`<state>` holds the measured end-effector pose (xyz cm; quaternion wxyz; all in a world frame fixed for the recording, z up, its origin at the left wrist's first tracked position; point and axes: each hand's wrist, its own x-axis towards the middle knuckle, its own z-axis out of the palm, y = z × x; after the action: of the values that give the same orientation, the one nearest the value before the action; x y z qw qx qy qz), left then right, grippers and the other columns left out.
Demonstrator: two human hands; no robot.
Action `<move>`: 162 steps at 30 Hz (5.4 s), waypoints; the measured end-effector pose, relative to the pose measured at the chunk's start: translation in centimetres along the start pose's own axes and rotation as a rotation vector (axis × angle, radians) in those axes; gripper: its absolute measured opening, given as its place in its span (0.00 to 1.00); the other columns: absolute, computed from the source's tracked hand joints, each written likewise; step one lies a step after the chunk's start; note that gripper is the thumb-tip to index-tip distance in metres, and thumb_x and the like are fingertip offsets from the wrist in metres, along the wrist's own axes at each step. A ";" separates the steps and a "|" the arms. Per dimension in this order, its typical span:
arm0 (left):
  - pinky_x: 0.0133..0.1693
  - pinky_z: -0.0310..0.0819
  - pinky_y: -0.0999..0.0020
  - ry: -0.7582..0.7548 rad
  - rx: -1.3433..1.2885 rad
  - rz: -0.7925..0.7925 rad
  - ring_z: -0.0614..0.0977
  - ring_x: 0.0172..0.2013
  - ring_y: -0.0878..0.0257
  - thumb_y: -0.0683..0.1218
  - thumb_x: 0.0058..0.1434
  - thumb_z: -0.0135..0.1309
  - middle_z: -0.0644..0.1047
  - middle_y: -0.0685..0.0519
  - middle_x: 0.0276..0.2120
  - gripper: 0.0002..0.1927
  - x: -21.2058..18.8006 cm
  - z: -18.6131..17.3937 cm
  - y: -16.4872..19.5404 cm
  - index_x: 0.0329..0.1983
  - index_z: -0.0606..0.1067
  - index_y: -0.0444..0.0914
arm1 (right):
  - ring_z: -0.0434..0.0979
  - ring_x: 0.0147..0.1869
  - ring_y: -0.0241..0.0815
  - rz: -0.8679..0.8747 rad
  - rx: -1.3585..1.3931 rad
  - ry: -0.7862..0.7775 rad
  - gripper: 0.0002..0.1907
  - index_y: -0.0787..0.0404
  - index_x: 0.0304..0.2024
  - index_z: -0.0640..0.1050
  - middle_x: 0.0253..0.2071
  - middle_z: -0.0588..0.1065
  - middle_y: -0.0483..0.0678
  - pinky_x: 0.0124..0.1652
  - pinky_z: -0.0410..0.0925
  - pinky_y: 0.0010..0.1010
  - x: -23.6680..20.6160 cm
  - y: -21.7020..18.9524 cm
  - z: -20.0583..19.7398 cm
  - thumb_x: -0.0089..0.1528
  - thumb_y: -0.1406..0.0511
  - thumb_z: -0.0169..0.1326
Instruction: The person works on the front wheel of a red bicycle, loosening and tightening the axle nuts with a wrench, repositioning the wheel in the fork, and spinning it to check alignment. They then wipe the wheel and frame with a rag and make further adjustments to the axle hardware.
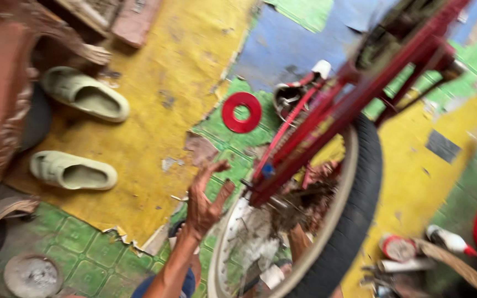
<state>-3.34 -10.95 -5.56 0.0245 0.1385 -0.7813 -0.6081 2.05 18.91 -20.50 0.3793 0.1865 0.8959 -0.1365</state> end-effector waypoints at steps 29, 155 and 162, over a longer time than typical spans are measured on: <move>0.45 0.77 0.63 0.188 -0.045 -0.386 0.84 0.41 0.60 0.59 0.60 0.60 0.84 0.47 0.42 0.33 -15.7 -15.5 31.3 0.61 0.73 0.34 | 0.69 0.21 0.34 -0.083 0.759 0.058 0.16 0.63 0.44 0.80 0.29 0.78 0.46 0.20 0.64 0.27 -41.1 -5.7 -35.3 0.66 0.57 0.54; 0.40 0.80 0.56 -2.025 0.680 0.610 0.86 0.38 0.51 0.67 0.57 0.58 0.81 0.39 0.46 0.40 45.6 17.0 69.0 0.63 0.71 0.36 | 0.80 0.34 0.60 0.773 1.165 0.890 0.08 0.64 0.41 0.75 0.31 0.77 0.61 0.36 0.71 0.50 -27.2 -40.2 -67.9 0.64 0.65 0.56; 0.45 0.80 0.58 -2.236 0.609 0.733 0.86 0.44 0.51 0.68 0.63 0.56 0.82 0.38 0.46 0.39 40.5 21.7 70.7 0.65 0.70 0.34 | 0.77 0.42 0.65 1.039 1.064 1.056 0.12 0.64 0.43 0.77 0.36 0.77 0.63 0.41 0.69 0.54 -28.1 -36.8 -69.0 0.60 0.64 0.60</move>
<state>-59.94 15.27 51.22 -0.5258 -0.6913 -0.4753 -0.1407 -39.43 6.20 50.40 -0.2023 0.7553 0.5750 -0.2407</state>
